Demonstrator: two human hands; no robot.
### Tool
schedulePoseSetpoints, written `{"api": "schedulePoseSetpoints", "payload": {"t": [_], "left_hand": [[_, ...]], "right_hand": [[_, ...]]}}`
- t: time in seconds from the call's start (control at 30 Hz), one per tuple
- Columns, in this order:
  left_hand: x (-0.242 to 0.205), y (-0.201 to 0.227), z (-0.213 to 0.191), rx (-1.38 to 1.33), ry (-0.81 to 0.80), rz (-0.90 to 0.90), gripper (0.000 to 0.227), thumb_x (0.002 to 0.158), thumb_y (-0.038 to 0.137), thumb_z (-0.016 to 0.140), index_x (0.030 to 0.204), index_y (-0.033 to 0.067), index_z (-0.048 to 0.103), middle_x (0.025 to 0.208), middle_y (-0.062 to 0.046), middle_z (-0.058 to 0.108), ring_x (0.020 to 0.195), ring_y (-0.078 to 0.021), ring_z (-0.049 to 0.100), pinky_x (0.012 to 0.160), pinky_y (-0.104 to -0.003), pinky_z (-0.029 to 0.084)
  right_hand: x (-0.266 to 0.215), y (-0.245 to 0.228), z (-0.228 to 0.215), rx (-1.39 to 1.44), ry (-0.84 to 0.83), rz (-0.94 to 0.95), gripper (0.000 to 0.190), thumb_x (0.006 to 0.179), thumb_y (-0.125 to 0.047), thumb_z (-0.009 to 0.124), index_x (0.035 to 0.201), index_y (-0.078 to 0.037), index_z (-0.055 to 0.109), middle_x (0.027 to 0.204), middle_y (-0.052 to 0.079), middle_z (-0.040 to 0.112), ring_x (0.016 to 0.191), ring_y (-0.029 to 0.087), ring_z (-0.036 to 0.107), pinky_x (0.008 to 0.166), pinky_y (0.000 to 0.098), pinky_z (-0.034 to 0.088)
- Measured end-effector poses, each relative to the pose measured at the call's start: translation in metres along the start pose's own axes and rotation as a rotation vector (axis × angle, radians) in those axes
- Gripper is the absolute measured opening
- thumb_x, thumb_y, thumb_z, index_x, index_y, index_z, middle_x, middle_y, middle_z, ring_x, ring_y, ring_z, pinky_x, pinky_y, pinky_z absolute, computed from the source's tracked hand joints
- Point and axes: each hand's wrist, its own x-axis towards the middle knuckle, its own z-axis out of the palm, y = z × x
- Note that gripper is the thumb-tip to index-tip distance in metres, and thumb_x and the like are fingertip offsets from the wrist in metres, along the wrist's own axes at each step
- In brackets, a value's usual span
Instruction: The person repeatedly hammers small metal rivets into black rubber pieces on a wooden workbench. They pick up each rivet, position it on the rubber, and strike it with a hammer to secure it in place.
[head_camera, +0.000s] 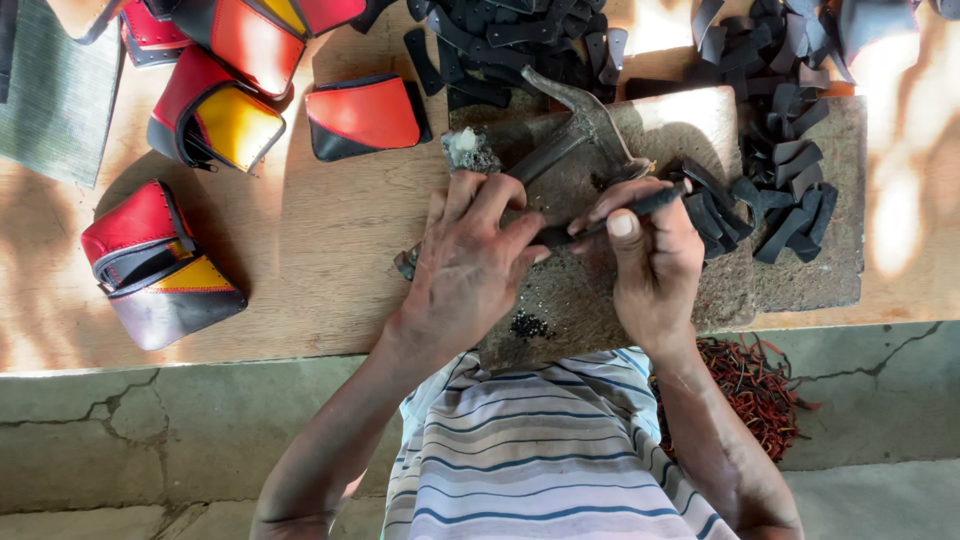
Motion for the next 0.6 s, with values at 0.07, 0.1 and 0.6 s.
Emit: {"api": "schedulePoseSetpoints", "payload": {"t": [0.07, 0.1, 0.6], "left_hand": [[-0.001, 0.004, 0.000, 0.001, -0.032, -0.003, 0.019, 0.087, 0.020, 0.081, 0.100, 0.0076, 0.074, 0.115, -0.005, 0.051, 0.112, -0.0234, 0.044, 0.094, -0.043, 0.039], [0.000, 0.005, -0.001, -0.001, -0.049, -0.001, 0.018, 0.086, 0.018, 0.081, 0.099, 0.0079, 0.073, 0.113, -0.004, 0.053, 0.111, -0.0232, 0.045, 0.094, -0.042, 0.040], [0.084, -0.007, -0.021, 0.033, 0.320, 0.046, 0.031, 0.087, 0.006, 0.076, 0.116, 0.0035, 0.066, 0.114, -0.014, 0.062, 0.103, -0.0311, 0.057, 0.092, -0.043, 0.045]], "right_hand": [[-0.003, -0.002, -0.003, -0.103, -0.033, -0.056, 0.023, 0.115, -0.023, 0.051, 0.115, -0.001, 0.055, 0.109, 0.010, 0.063, 0.092, 0.013, 0.071, 0.074, 0.0278, 0.065], [-0.004, -0.003, -0.004, -0.153, -0.049, -0.087, 0.023, 0.114, -0.024, 0.051, 0.113, -0.001, 0.056, 0.107, 0.010, 0.064, 0.091, 0.013, 0.071, 0.073, 0.0277, 0.065], [-0.021, -0.015, -0.018, -0.311, -0.095, -0.068, 0.020, 0.104, -0.022, 0.063, 0.103, -0.002, 0.063, 0.097, 0.009, 0.070, 0.091, 0.021, 0.072, 0.080, 0.0327, 0.059]]}}
